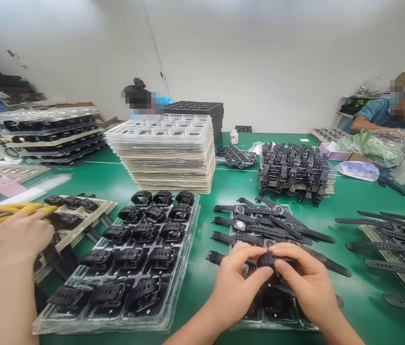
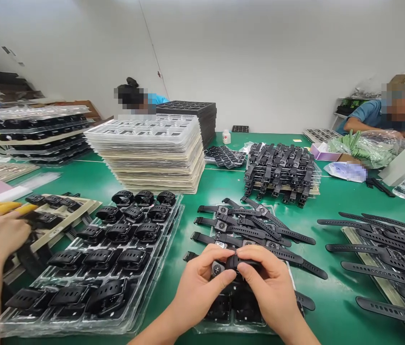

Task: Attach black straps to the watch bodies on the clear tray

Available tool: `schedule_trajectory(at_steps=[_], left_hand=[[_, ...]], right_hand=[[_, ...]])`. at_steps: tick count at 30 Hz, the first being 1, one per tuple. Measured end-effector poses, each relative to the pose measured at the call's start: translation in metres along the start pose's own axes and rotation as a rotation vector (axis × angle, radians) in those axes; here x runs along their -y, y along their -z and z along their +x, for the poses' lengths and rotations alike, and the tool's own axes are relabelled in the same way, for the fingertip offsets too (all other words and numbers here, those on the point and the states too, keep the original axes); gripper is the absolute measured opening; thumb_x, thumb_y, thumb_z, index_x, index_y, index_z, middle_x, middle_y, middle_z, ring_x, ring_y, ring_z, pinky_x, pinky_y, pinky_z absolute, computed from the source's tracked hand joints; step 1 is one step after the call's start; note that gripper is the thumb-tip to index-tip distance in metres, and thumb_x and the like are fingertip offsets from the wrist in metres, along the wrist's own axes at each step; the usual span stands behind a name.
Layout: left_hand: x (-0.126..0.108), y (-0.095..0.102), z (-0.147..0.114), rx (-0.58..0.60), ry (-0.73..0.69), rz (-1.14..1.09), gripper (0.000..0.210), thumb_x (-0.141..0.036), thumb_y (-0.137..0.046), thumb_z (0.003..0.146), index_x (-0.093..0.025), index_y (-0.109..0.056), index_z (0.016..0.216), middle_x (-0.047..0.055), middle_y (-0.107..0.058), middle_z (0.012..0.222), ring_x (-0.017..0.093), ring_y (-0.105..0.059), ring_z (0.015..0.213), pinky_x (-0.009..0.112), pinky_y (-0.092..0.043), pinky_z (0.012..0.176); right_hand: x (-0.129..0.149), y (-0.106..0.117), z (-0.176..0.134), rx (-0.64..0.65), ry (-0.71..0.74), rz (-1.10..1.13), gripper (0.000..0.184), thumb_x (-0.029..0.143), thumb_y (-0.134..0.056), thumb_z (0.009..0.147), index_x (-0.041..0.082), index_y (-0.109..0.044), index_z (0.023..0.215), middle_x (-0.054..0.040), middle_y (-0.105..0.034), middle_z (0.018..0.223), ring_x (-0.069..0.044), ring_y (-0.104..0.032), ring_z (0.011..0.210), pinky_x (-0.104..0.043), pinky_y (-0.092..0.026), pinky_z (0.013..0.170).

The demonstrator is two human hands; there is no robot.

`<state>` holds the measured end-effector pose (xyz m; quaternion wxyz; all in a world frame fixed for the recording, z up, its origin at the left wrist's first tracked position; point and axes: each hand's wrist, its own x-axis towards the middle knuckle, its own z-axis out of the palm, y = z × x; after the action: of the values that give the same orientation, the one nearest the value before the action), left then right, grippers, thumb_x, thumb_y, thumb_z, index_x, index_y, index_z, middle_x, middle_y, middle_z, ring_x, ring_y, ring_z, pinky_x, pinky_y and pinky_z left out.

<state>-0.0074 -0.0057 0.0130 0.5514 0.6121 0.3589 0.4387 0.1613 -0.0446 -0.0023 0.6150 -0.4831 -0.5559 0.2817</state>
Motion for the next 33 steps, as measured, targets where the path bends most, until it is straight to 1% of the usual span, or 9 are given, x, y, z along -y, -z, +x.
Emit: schedule_trajectory(at_steps=[5,9,14,18,21,23,25,29,33], left_hand=[[0.007,0.002,0.002,-0.026,-0.016,0.002,0.024,-0.017,-0.075,0.077,-0.025,-0.081,0.099,0.005,-0.067,0.092,0.021,-0.063,0.091,0.033,-0.051,0.085],[0.009,0.003,0.001,-0.026,-0.034,-0.003,0.025,-0.018,-0.077,0.076,-0.025,-0.08,0.1,0.004,-0.066,0.093,0.021,-0.063,0.091,0.033,-0.052,0.085],[0.008,0.003,0.0,-0.024,-0.133,0.023,0.025,-0.014,-0.077,0.077,-0.025,-0.081,0.099,0.004,-0.068,0.089,0.021,-0.063,0.091,0.033,-0.052,0.085],[0.008,0.004,-0.003,-0.007,-0.188,0.039,0.026,-0.019,-0.076,0.08,-0.023,-0.078,0.106,0.007,-0.07,0.095,0.021,-0.065,0.092,0.034,-0.053,0.085],[0.009,0.005,-0.002,0.036,-0.246,0.062,0.03,-0.03,-0.076,0.085,-0.02,-0.075,0.113,0.009,-0.072,0.095,0.021,-0.066,0.089,0.034,-0.055,0.082],[0.01,0.007,-0.001,0.02,-0.346,0.146,0.023,-0.034,-0.074,0.089,-0.019,-0.076,0.106,0.008,-0.073,0.087,0.02,-0.065,0.083,0.032,-0.055,0.077],[0.011,0.009,0.001,-0.052,-0.531,0.306,0.017,-0.034,-0.069,0.093,-0.019,-0.077,0.097,0.007,-0.071,0.081,0.019,-0.062,0.079,0.032,-0.054,0.074],[0.011,0.009,0.004,-0.133,-0.87,0.671,0.018,-0.019,-0.057,0.098,-0.017,-0.074,0.103,0.007,-0.066,0.078,0.019,-0.055,0.078,0.031,-0.055,0.07],[0.013,0.004,0.002,-0.094,-1.099,0.873,0.029,-0.005,-0.043,0.096,-0.003,-0.068,0.11,0.008,-0.064,0.073,0.018,-0.052,0.067,0.03,-0.053,0.061]], right_hand=[[0.001,0.002,0.003,0.088,0.026,-0.093,0.012,0.029,-0.073,0.092,0.035,-0.081,0.097,-0.0001,-0.079,0.104,-0.02,-0.074,0.098,-0.026,-0.06,0.091],[0.002,0.002,0.001,0.041,0.077,-0.145,0.02,0.032,-0.068,0.095,0.038,-0.079,0.112,-0.0017,-0.077,0.113,-0.02,-0.072,0.103,-0.026,-0.06,0.09],[0.002,-0.001,0.0,0.084,0.094,-0.118,0.016,0.032,-0.069,0.095,0.039,-0.081,0.103,-0.0005,-0.078,0.104,-0.019,-0.073,0.098,-0.024,-0.059,0.089],[-0.004,0.003,-0.001,0.096,-0.091,-0.103,0.017,0.045,-0.072,0.091,0.035,-0.083,0.098,-0.003,-0.079,0.104,-0.022,-0.074,0.095,-0.025,-0.06,0.086],[-0.01,0.009,-0.002,0.112,-0.322,-0.028,0.031,0.054,-0.071,0.088,0.031,-0.082,0.106,-0.003,-0.076,0.077,-0.021,-0.071,0.07,-0.024,-0.061,0.066],[-0.014,0.011,-0.003,0.177,-0.419,0.052,0.039,0.057,-0.07,0.088,0.027,-0.081,0.109,-0.0012,-0.069,0.061,-0.019,-0.064,0.056,-0.024,-0.057,0.055],[-0.018,0.01,-0.006,0.2,-0.449,0.107,0.041,0.057,-0.074,0.084,0.026,-0.08,0.109,-0.0016,-0.07,0.065,-0.018,-0.063,0.053,-0.023,-0.056,0.052],[-0.029,0.003,-0.01,0.095,-0.366,0.102,0.039,0.052,-0.086,0.069,0.027,-0.081,0.099,-0.006,-0.078,0.1,-0.025,-0.073,0.081,-0.026,-0.062,0.071],[-0.029,0.003,-0.008,0.097,-0.341,-0.061,0.03,0.05,-0.084,0.068,0.026,-0.08,0.086,-0.0045,-0.078,0.092,-0.025,-0.074,0.084,-0.024,-0.062,0.076]])
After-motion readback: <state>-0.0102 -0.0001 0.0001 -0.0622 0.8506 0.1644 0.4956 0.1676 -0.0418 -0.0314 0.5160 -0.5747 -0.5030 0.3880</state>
